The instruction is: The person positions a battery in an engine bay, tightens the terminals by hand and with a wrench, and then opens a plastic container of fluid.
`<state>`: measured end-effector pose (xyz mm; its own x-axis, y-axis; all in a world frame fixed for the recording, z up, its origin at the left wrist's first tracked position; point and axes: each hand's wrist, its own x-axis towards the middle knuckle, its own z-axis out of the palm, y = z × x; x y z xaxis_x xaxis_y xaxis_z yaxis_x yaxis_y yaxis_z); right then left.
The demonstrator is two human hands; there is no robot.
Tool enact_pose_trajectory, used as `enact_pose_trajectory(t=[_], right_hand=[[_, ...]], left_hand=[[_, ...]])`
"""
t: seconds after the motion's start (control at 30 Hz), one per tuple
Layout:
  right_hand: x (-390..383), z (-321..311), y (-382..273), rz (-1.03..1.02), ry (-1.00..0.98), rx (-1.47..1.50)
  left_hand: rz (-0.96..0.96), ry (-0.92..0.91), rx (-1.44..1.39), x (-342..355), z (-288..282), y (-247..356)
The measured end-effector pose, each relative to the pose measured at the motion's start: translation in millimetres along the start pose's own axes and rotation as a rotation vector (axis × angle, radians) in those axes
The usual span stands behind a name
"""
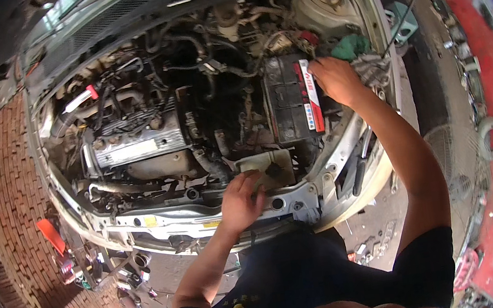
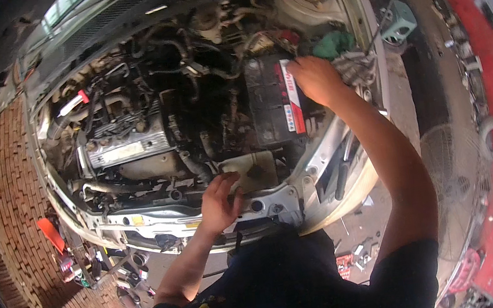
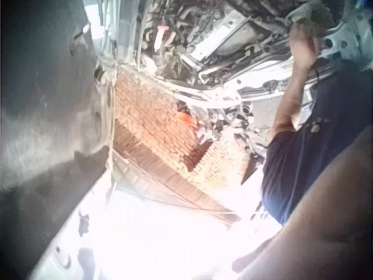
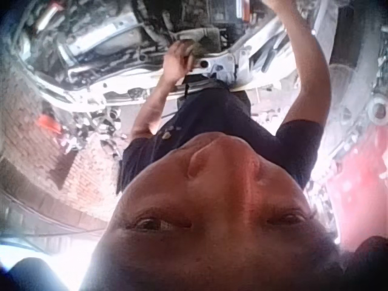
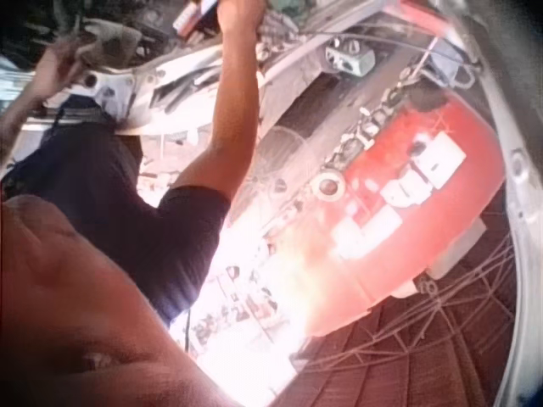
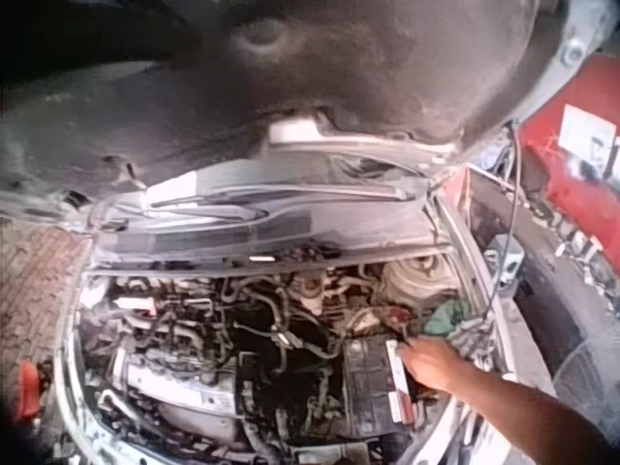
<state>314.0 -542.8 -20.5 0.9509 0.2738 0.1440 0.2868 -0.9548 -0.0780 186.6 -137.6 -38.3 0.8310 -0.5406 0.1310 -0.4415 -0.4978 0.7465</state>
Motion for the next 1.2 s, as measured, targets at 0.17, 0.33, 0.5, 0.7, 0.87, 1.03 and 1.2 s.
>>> enact_pose_trajectory(t=[0.17, 0.33, 0.5, 0.7, 0.87, 1.03, 1.2], right_hand=[[4.7, -1.5, -9.0, 0.020, -0.027, -0.022], [-11.9, 0.0, -13.7, 0.045, 0.005, -0.094], [-4.3, 4.3, -25.7, 0.035, -0.071, -0.054], [-2.1, 21.1, -7.6, 0.084, -0.116, -0.128], [3.7, 31.1, -11.1, 0.092, -0.157, -0.211], [-5.5, 42.1, 8.3, 0.094, -0.140, -0.224], [1.7, 42.3, -16.0, 0.120, -0.177, -0.386]], left_hand=[[-0.024, 0.050, 0.023, -9.5, -0.7, -3.0], [0.050, 0.045, -0.016, -6.8, 2.6, -8.2], [0.030, 0.039, -0.049, -18.0, -2.1, -12.2], [0.057, 0.077, -0.038, -18.2, 0.9, -10.1], [0.078, 0.086, -0.052, -22.5, -9.2, -9.0], [0.107, 0.052, -0.020, -15.3, 3.8, -17.9], [0.129, 0.083, 0.010, -22.3, 9.8, -24.0]])
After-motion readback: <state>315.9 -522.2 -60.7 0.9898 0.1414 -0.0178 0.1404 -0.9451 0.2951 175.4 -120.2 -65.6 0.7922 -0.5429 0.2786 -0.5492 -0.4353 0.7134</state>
